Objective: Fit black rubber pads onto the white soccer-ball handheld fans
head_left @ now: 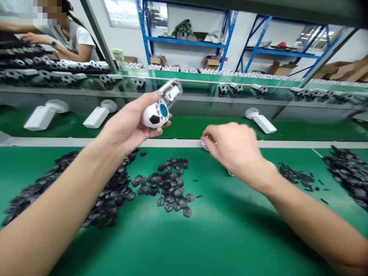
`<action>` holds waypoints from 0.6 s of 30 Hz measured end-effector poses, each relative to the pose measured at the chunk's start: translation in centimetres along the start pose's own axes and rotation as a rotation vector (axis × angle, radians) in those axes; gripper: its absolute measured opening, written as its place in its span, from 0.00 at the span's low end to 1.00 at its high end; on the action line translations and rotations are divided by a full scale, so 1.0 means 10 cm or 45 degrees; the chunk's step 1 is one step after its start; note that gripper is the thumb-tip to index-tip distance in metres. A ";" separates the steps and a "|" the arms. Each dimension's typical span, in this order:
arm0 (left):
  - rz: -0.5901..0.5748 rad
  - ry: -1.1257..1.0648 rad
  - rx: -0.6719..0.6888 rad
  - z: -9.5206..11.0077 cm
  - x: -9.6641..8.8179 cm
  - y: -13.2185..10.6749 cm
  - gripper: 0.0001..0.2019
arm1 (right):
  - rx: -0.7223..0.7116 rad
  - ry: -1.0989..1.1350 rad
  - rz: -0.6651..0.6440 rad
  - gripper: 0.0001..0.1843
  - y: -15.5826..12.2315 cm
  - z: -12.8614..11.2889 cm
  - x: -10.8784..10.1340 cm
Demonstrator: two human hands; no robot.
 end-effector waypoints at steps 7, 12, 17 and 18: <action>0.169 -0.146 0.030 -0.07 -0.09 0.04 0.13 | -0.270 0.096 -0.405 0.13 -0.04 -0.29 0.37; 0.152 -0.152 0.055 -0.03 -0.06 -0.01 0.11 | -0.294 0.008 -0.398 0.14 -0.08 -0.38 0.38; 0.120 -0.125 0.003 -0.06 0.00 -0.03 0.13 | -0.337 -0.036 -0.419 0.14 -0.16 -0.49 0.34; 0.108 -0.128 -0.001 -0.08 0.00 -0.03 0.14 | -0.351 -0.034 -0.424 0.15 -0.18 -0.51 0.33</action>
Point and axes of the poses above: each hand's wrist, its own y-axis towards the middle knuckle, its own x-axis out of the palm, z = x × y, the point moved 1 cm from there along y, towards the middle knuckle, and after that the axes turned 5 degrees about -y, right-handed, at the moved point
